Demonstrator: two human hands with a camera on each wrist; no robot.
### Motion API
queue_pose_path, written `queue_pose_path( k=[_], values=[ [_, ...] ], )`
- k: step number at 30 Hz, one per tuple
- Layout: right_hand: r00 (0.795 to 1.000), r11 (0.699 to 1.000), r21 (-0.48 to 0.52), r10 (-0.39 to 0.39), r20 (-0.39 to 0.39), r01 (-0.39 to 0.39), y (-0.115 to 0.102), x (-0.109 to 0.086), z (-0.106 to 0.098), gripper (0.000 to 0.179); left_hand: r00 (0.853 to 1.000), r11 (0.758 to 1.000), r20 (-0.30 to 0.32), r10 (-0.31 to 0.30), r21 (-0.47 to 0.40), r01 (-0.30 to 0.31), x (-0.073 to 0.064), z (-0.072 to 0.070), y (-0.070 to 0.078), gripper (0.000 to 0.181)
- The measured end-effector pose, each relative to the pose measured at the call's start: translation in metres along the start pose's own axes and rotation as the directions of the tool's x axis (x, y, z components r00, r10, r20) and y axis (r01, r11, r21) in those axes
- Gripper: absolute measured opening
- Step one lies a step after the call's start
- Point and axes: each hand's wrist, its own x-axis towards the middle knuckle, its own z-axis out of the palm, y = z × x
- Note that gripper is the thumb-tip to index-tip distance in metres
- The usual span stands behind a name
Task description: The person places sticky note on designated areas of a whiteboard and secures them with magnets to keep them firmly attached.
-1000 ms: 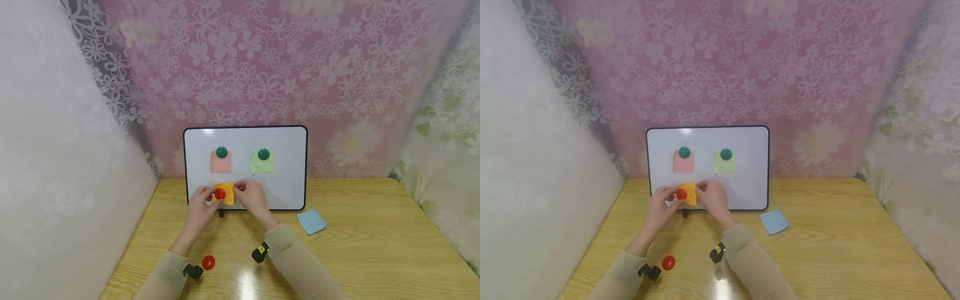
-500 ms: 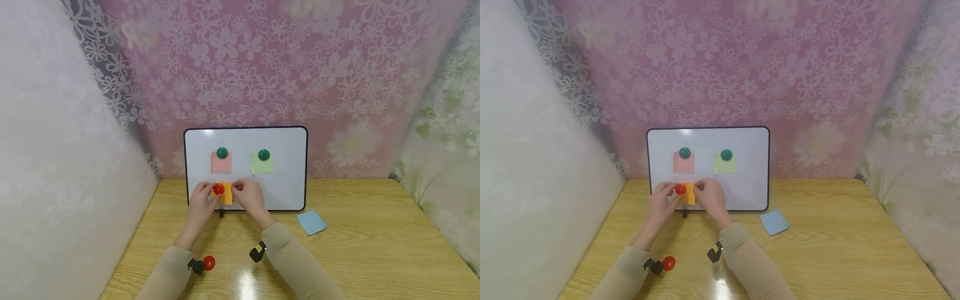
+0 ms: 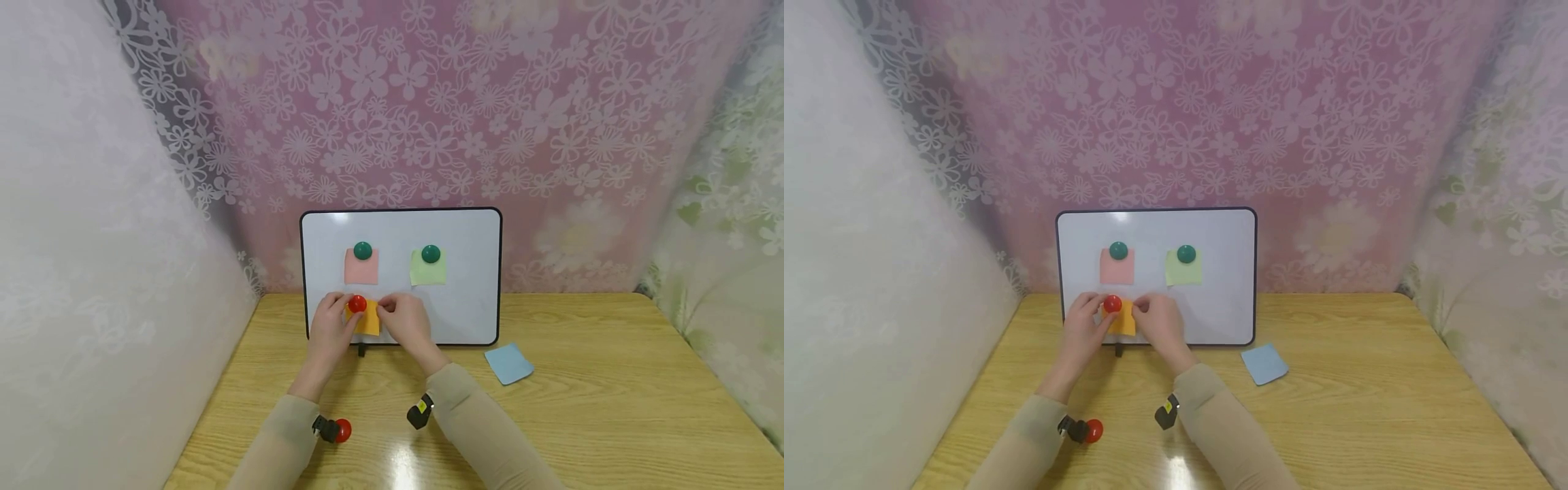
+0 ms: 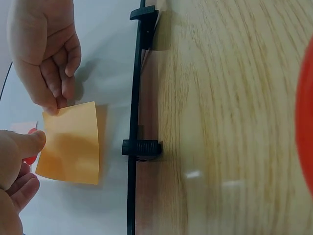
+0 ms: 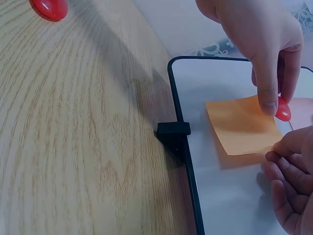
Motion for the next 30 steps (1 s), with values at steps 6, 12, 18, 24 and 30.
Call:
queue_pose_path(
  k=[6, 12, 18, 24, 30],
  values=[
    [1.0, 1.0, -0.009, -0.001, 0.0, 0.001, 0.0009, 0.0013, 0.0021, 0.014, 1.0, 1.0, 0.004, 0.001, 0.027, -0.001, 0.0018, 0.0009, -0.0001, 0.04],
    [1.0, 1.0, -0.001, -0.003, -0.003, 0.003, 0.0027, 0.0018, 0.0031, 0.014, 1.0, 0.999, -0.009, 0.011, 0.046, -0.011, 0.0024, 0.0029, 0.0004, 0.039],
    [1.0, 1.0, 0.017, 0.002, 0.002, -0.002, 0.0021, 0.0019, 0.0044, 0.014, 0.999, 0.998, -0.017, 0.047, 0.051, -0.046, 0.0021, 0.0053, -0.0005, 0.037],
    [1.0, 1.0, 0.023, -0.009, -0.014, 0.009, 0.0, 0.0019, 0.006, 0.014, 0.997, 0.995, -0.028, 0.071, 0.074, -0.069, 0.0024, 0.0066, -0.0013, 0.037],
    [1.0, 1.0, 0.009, -0.003, -0.01, 0.003, -0.0017, 0.0023, 0.0077, 0.015, 0.997, 0.994, -0.044, 0.071, 0.092, -0.066, 0.0036, 0.0079, -0.0026, 0.036]
  ],
)
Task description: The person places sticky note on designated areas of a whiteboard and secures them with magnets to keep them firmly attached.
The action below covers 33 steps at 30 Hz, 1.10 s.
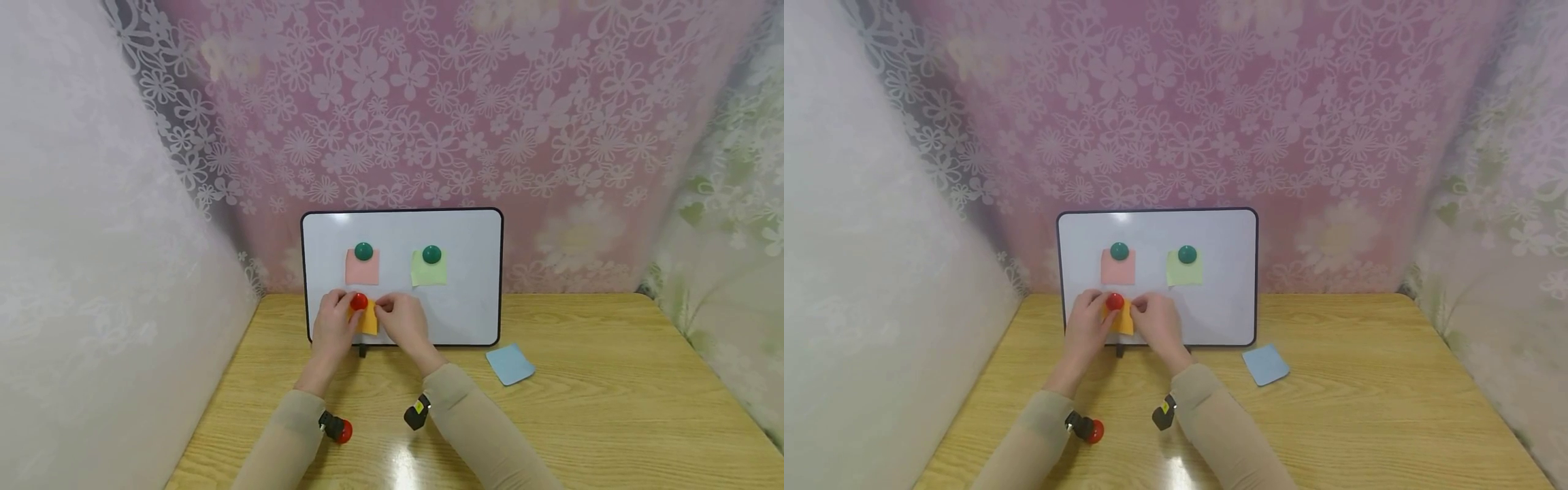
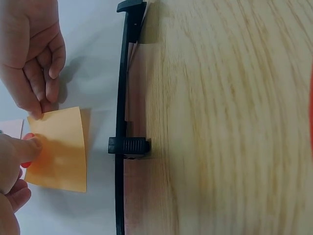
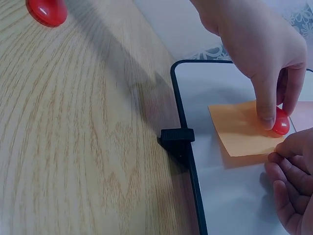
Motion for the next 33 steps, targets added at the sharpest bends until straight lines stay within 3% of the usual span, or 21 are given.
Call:
queue_pose_path(
  k=[24, 33],
  values=[
    [1.0, 1.0, 0.002, -0.001, 0.002, 0.001, -0.0023, -0.0026, -0.0031, 0.016, 0.999, 0.998, -0.013, -0.044, 0.035, 0.045, -0.0003, 0.0078, -0.0042, 0.034],
    [1.0, 1.0, 0.001, 0.013, 0.005, -0.013, 0.0013, -0.0043, -0.0084, 0.016, 0.998, 1.0, -0.057, -0.012, 0.019, 0.013, -0.0026, 0.0085, -0.0052, 0.034]
  ],
)
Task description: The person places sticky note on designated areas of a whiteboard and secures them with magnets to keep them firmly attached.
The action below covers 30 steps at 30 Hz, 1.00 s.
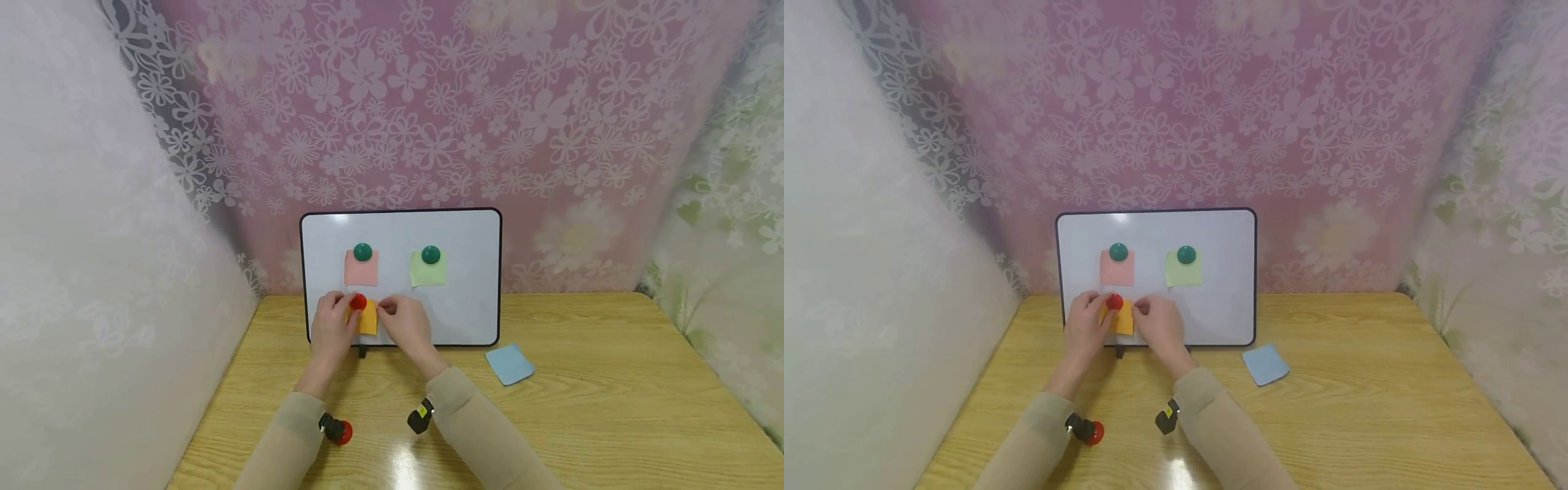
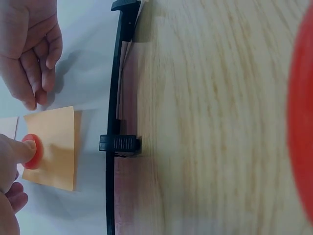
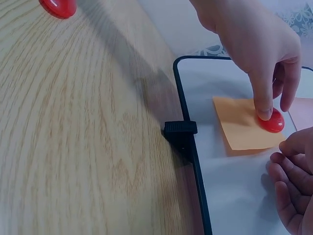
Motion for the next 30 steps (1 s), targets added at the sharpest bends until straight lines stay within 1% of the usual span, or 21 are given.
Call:
queue_pose_path(
  k=[9, 16, 21, 26, 30],
  values=[
    [1.0, 1.0, -0.012, 0.0, -0.014, 0.0, 0.006, -0.005, -0.001, 0.016, 1.0, 1.0, -0.011, -0.014, -0.021, 0.014, -0.004, 0.0, -0.003, 0.031],
    [1.0, 1.0, -0.013, 0.001, -0.016, -0.001, 0.009, -0.007, -0.002, 0.016, 1.0, 0.999, -0.019, -0.013, -0.036, 0.012, -0.004, -0.002, 0.0, 0.03],
    [1.0, 1.0, -0.014, -0.012, -0.014, 0.011, 0.012, -0.008, -0.003, 0.015, 1.0, 0.998, -0.008, -0.02, -0.052, 0.019, -0.005, -0.004, 0.001, 0.029],
    [0.999, 0.999, -0.011, -0.046, -0.001, 0.046, 0.014, -0.012, -0.006, 0.014, 1.0, 0.997, 0.001, -0.028, -0.076, 0.028, -0.007, -0.006, 0.001, 0.026],
    [0.999, 0.999, -0.009, -0.053, 0.011, 0.053, 0.014, -0.016, -0.009, 0.014, 0.998, 0.994, 0.019, -0.054, -0.094, 0.055, -0.01, -0.009, 0.0, 0.025]
  ],
)
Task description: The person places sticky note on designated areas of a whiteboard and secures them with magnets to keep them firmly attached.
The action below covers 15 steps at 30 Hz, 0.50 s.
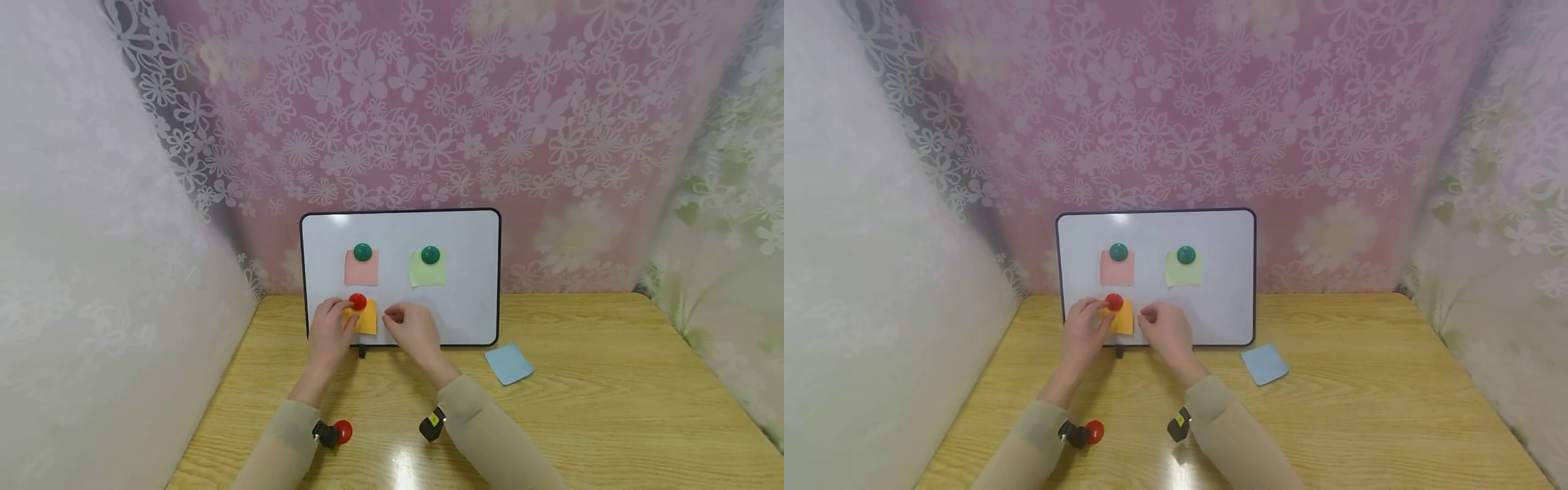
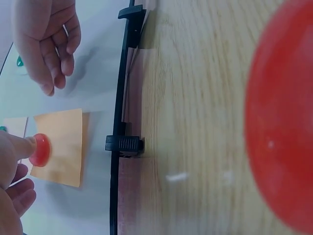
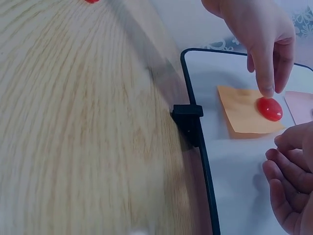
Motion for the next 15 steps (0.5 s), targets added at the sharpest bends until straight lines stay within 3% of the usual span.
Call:
queue_pose_path(
  k=[7, 15],
  values=[
    [0.999, 1.0, -0.005, -0.001, 0.034, 0.001, 0.006, -0.007, -0.006, 0.013, 0.998, 0.996, 0.049, -0.051, -0.071, 0.054, -0.007, -0.007, 0.004, 0.026],
    [0.998, 1.0, -0.008, -0.024, 0.057, 0.024, 0.015, -0.016, -0.01, 0.014, 0.998, 0.985, 0.06, -0.028, -0.17, 0.038, -0.015, -0.013, 0.012, 0.026]
  ],
)
